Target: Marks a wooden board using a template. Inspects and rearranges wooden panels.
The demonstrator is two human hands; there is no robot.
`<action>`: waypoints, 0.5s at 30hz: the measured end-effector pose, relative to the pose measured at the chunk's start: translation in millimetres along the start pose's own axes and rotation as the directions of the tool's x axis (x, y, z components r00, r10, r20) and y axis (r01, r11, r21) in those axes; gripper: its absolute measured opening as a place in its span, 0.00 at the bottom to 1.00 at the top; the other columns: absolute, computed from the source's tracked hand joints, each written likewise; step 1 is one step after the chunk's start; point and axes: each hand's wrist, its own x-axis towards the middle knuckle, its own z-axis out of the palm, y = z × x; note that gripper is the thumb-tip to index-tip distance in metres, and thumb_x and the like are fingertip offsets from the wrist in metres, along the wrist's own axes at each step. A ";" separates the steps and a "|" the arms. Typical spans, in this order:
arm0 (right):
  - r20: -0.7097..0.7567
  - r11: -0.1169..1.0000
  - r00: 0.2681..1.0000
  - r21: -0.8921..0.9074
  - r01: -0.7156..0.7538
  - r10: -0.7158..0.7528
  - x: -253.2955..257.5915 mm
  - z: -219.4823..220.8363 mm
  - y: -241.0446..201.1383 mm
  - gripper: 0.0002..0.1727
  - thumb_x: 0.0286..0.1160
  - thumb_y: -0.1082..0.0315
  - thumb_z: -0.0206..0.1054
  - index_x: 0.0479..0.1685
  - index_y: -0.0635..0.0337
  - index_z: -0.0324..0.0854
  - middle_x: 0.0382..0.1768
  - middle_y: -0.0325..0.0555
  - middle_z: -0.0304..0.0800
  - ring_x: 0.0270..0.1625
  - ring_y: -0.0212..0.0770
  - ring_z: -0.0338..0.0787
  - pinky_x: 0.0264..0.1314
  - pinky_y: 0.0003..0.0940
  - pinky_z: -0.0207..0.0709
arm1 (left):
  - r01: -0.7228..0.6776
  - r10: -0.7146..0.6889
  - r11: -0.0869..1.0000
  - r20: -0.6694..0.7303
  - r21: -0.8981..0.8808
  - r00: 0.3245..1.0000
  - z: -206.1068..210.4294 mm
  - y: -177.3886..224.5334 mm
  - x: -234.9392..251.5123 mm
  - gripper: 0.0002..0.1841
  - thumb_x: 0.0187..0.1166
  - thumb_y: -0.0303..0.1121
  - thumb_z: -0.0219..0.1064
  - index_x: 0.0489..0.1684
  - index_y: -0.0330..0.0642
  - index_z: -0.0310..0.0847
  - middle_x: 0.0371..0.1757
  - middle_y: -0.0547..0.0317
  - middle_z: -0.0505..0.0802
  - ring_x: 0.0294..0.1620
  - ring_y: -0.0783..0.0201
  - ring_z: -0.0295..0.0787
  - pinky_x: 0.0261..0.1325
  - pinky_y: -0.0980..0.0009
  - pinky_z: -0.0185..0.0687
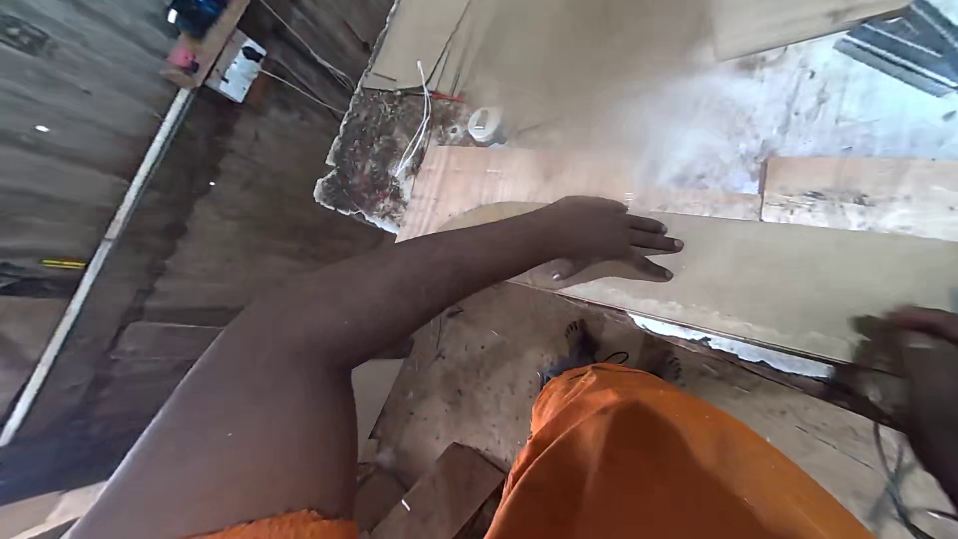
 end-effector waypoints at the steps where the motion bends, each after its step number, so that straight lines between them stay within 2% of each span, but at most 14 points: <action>1: 0.047 1.000 0.999 -0.018 0.015 -0.014 7.2 17.5 -20.1 0.24 0.85 0.57 0.60 0.64 0.72 0.81 0.56 0.61 0.90 0.56 0.47 0.92 0.61 0.47 0.87 | -0.011 0.011 1.000 -0.023 0.002 1.000 2.9 -2.6 -0.6 0.70 0.31 0.32 0.91 0.93 0.74 0.56 0.96 0.72 0.58 0.96 0.56 0.50 0.88 0.47 0.58; 3: 0.131 0.982 0.989 -0.161 0.095 -0.075 20.7 47.8 -50.0 0.31 0.80 0.48 0.63 0.70 0.65 0.81 0.67 0.62 0.86 0.71 0.61 0.84 0.74 0.62 0.74 | 0.012 -0.012 1.000 -0.039 -0.016 0.999 5.3 -4.1 -4.2 0.67 0.36 0.31 0.90 0.92 0.73 0.58 0.96 0.72 0.59 0.96 0.56 0.51 0.89 0.49 0.58; 4: 0.152 0.965 0.984 -0.230 0.125 -0.091 25.3 59.7 -58.5 0.33 0.78 0.44 0.62 0.69 0.62 0.83 0.67 0.62 0.86 0.72 0.65 0.82 0.76 0.67 0.70 | 0.050 -0.051 0.998 -0.052 -0.026 0.997 6.7 -1.6 -7.2 0.63 0.41 0.29 0.88 0.91 0.73 0.60 0.95 0.73 0.60 0.95 0.56 0.52 0.87 0.49 0.61; 6: 0.173 0.923 0.980 -0.351 0.156 -0.100 30.2 75.2 -64.1 0.35 0.75 0.36 0.60 0.62 0.59 0.86 0.63 0.63 0.87 0.70 0.69 0.82 0.74 0.71 0.68 | 0.205 -0.213 0.975 -0.088 -0.086 0.973 12.8 7.3 -17.5 0.49 0.60 0.24 0.80 0.88 0.72 0.67 0.94 0.73 0.64 0.94 0.55 0.56 0.84 0.47 0.66; 7: 0.172 0.909 0.979 -0.380 0.170 -0.111 30.5 78.8 -62.7 0.35 0.74 0.35 0.60 0.58 0.59 0.88 0.61 0.64 0.87 0.68 0.69 0.82 0.71 0.71 0.69 | 0.313 -0.330 0.939 -0.114 -0.144 0.937 18.4 13.3 -25.4 0.41 0.68 0.26 0.76 0.85 0.71 0.71 0.92 0.70 0.68 0.92 0.53 0.59 0.84 0.46 0.67; 8: 0.173 0.901 0.977 -0.393 0.184 -0.124 30.7 79.9 -60.9 0.35 0.73 0.35 0.61 0.56 0.59 0.89 0.60 0.64 0.87 0.67 0.70 0.83 0.69 0.70 0.71 | 0.430 -0.464 0.872 -0.118 -0.235 0.878 23.7 21.2 -35.5 0.38 0.69 0.29 0.77 0.83 0.68 0.74 0.91 0.66 0.70 0.92 0.51 0.61 0.84 0.43 0.66; 9: 0.178 0.895 0.976 -0.404 0.190 -0.127 31.0 79.4 -59.6 0.34 0.73 0.35 0.61 0.54 0.59 0.89 0.58 0.64 0.88 0.66 0.70 0.84 0.67 0.69 0.73 | 0.542 -0.611 0.759 -0.105 -0.361 0.785 30.5 30.6 -47.8 0.39 0.65 0.32 0.81 0.82 0.65 0.75 0.90 0.61 0.72 0.91 0.48 0.61 0.85 0.39 0.63; 10: 0.191 0.889 0.975 -0.418 0.188 -0.116 31.8 78.1 -59.3 0.34 0.72 0.35 0.61 0.54 0.58 0.89 0.57 0.63 0.89 0.66 0.70 0.84 0.65 0.69 0.75 | 0.633 -0.752 0.601 -0.078 -0.487 0.654 40.5 40.9 -60.3 0.41 0.64 0.36 0.83 0.84 0.62 0.73 0.90 0.57 0.70 0.92 0.45 0.60 0.86 0.34 0.59; 11: 0.202 0.886 0.973 -0.425 0.187 -0.109 33.3 77.6 -59.0 0.34 0.72 0.34 0.61 0.54 0.57 0.89 0.56 0.62 0.89 0.65 0.70 0.85 0.64 0.68 0.76 | 0.699 -0.869 0.426 -0.045 -0.574 0.493 53.5 51.6 -71.9 0.42 0.65 0.44 0.83 0.87 0.62 0.70 0.92 0.56 0.68 0.93 0.44 0.57 0.86 0.30 0.54; 12: 0.218 0.881 0.970 -0.433 0.191 -0.103 34.7 76.9 -58.8 0.33 0.72 0.35 0.62 0.54 0.57 0.89 0.55 0.61 0.89 0.64 0.69 0.85 0.63 0.68 0.77 | 0.739 -0.945 0.265 -0.012 -0.620 0.328 68.8 63.2 -81.3 0.46 0.66 0.58 0.80 0.90 0.63 0.64 0.94 0.55 0.63 0.95 0.42 0.51 0.86 0.25 0.47; 13: 0.230 0.875 0.968 -0.441 0.197 -0.102 36.0 76.5 -57.7 0.33 0.72 0.35 0.62 0.53 0.56 0.89 0.53 0.59 0.90 0.63 0.68 0.85 0.62 0.68 0.77 | 0.763 -0.985 0.138 -0.008 -0.631 0.172 87.0 74.4 -86.5 0.53 0.62 0.72 0.74 0.93 0.66 0.58 0.96 0.55 0.57 0.96 0.39 0.43 0.86 0.21 0.39; 14: 0.241 0.874 0.965 -0.441 0.201 -0.101 37.3 75.9 -57.4 0.31 0.72 0.36 0.63 0.53 0.55 0.89 0.51 0.57 0.91 0.62 0.66 0.86 0.63 0.67 0.77 | 0.792 -0.999 0.040 -0.007 -0.610 0.045 107.3 80.6 -86.2 0.59 0.55 0.84 0.64 0.95 0.70 0.52 0.98 0.54 0.50 0.97 0.36 0.35 0.86 0.20 0.32; 15: 0.249 0.878 0.964 -0.437 0.195 -0.091 37.8 75.2 -57.2 0.30 0.72 0.37 0.65 0.53 0.54 0.89 0.50 0.56 0.91 0.61 0.65 0.86 0.63 0.66 0.77 | 0.814 -0.999 -0.018 -0.026 -0.581 -0.040 125.5 84.1 -82.1 0.64 0.49 0.91 0.54 0.96 0.72 0.47 0.98 0.51 0.44 0.96 0.33 0.29 0.86 0.21 0.27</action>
